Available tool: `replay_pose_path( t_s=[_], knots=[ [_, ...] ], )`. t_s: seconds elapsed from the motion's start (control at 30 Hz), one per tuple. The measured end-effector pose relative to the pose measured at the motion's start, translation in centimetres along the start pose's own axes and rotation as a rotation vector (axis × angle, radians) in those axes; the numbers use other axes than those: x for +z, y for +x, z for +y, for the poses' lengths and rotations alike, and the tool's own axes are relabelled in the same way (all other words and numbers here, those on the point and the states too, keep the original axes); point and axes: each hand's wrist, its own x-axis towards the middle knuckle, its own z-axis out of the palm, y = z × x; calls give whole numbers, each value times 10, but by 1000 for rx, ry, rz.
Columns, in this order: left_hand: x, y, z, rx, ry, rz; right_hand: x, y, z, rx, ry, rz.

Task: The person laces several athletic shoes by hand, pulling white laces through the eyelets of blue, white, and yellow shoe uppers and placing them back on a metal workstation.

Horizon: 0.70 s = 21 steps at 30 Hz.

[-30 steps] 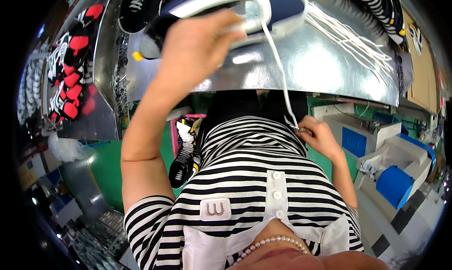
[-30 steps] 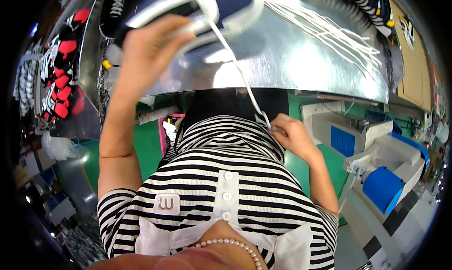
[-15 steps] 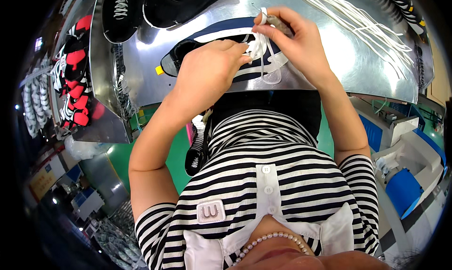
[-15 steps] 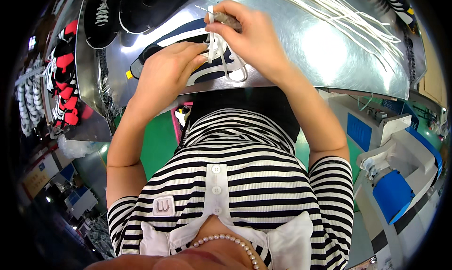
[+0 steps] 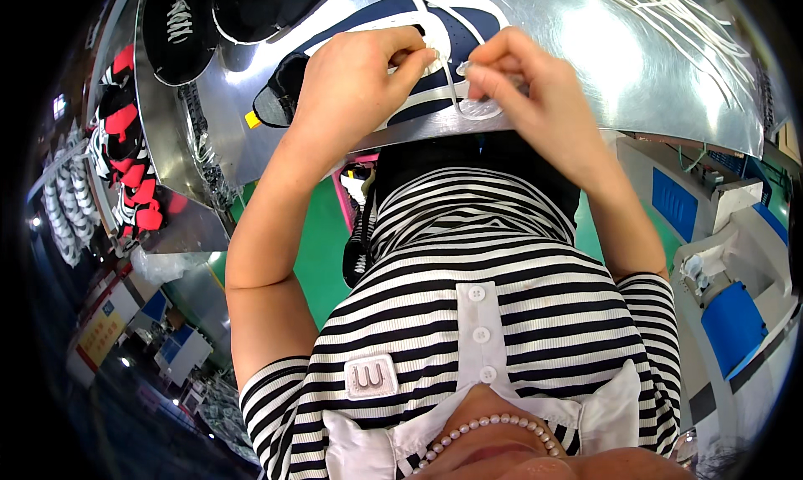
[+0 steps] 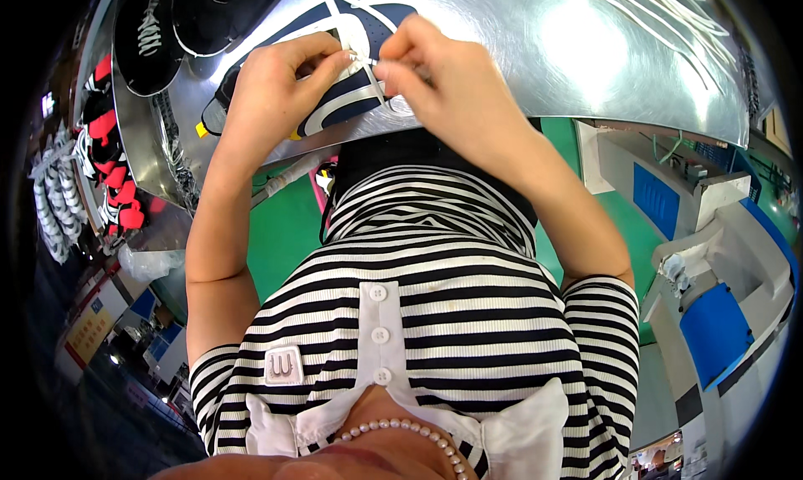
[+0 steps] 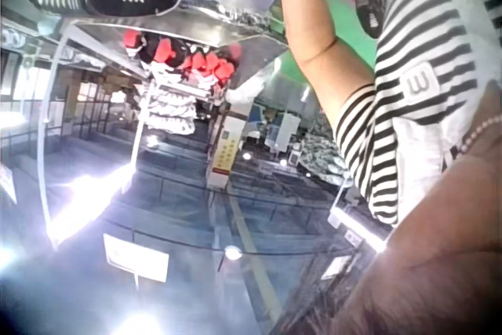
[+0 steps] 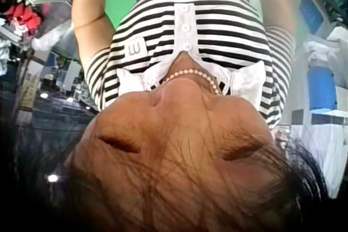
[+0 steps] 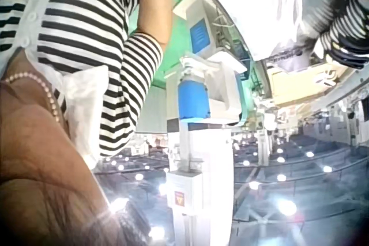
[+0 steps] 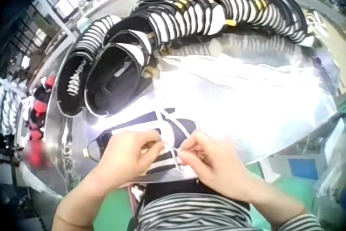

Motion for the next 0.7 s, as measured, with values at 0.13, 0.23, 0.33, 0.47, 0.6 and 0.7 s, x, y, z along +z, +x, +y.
replay_pose_path(
  t_s=[0.13,0.23,0.33,0.47,0.6,0.7],
  knots=[
    [2,1,-1,-39,-7,-3,6,-4,5,-47,-104,27],
    [0,1,3,-98,-24,-59,5,1,10,-67,-186,14],
    [8,-5,-11,143,-144,-3,9,1,10,-109,-289,41],
    [9,-12,-5,175,-22,28,23,1,10,-93,-295,128],
    [14,-19,-13,180,70,85,44,9,5,-32,-506,128],
    [17,-22,-15,190,98,114,53,9,5,-99,-705,125]
  ],
)
